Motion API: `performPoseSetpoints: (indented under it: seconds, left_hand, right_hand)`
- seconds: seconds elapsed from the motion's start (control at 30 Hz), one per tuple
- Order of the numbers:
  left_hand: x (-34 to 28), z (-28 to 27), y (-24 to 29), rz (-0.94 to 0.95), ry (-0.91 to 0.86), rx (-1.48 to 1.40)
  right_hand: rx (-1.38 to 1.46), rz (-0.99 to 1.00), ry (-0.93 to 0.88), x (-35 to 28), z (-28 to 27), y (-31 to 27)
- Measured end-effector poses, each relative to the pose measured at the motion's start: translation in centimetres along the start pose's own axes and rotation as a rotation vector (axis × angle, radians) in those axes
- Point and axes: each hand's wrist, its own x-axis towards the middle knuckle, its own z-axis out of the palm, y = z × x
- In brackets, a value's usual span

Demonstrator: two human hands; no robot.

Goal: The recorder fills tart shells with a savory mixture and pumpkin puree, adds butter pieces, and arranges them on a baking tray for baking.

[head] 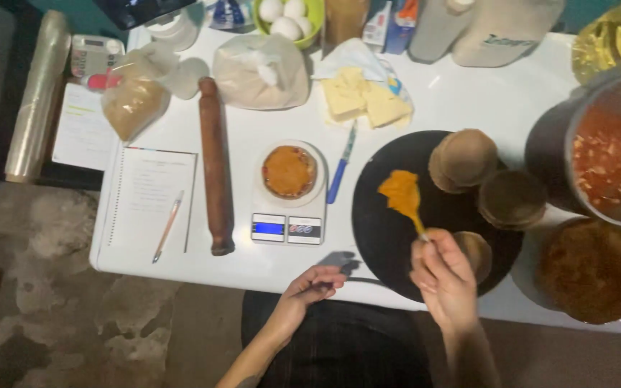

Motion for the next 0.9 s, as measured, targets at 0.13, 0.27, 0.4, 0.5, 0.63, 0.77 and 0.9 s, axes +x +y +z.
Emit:
performPoseSetpoints:
  seconds: [0.13, 0.27, 0.4, 0.5, 0.63, 0.77, 0.9]
  left_hand:
    - [-2.5, -6.8, 1.8, 0.024, 0.118, 0.006]
    - [-3.8, -12.2, 2.9, 0.012, 0.266, 0.019]
    - [-4.4, -15.9, 2.9, 0.066, 0.271, -0.074]
    - [-3.6, -17.2, 3.6, 0.049, 0.264, -0.093]
    - [-2.1, -17.4, 5.3, -0.007, 0.244, -0.079]
    - [-2.1, -17.0, 6.6, -0.066, 0.191, -0.025]
    - [-2.0, -17.3, 5.8, -0.048, 0.153, -0.035]
  right_hand:
    - [-0.216, -0.020, -0.042, 4.4, 6.5, 7.5]
    - [-0.864, -0.387, 0.124, 3.8, 11.7, 9.4]
    - [-1.143, -0.826, 0.272, 2.9, 11.8, 11.5]
    - [-1.499, -0.878, 0.225, 6.0, 9.9, 16.4]
    - [-1.618, -0.692, 0.262, 9.4, 7.0, 20.6]
    - [-1.589, -0.624, 0.362, 9.0, 8.7, 19.7]
    - [-1.493, -0.764, 0.291, 8.1, 11.2, 17.6]
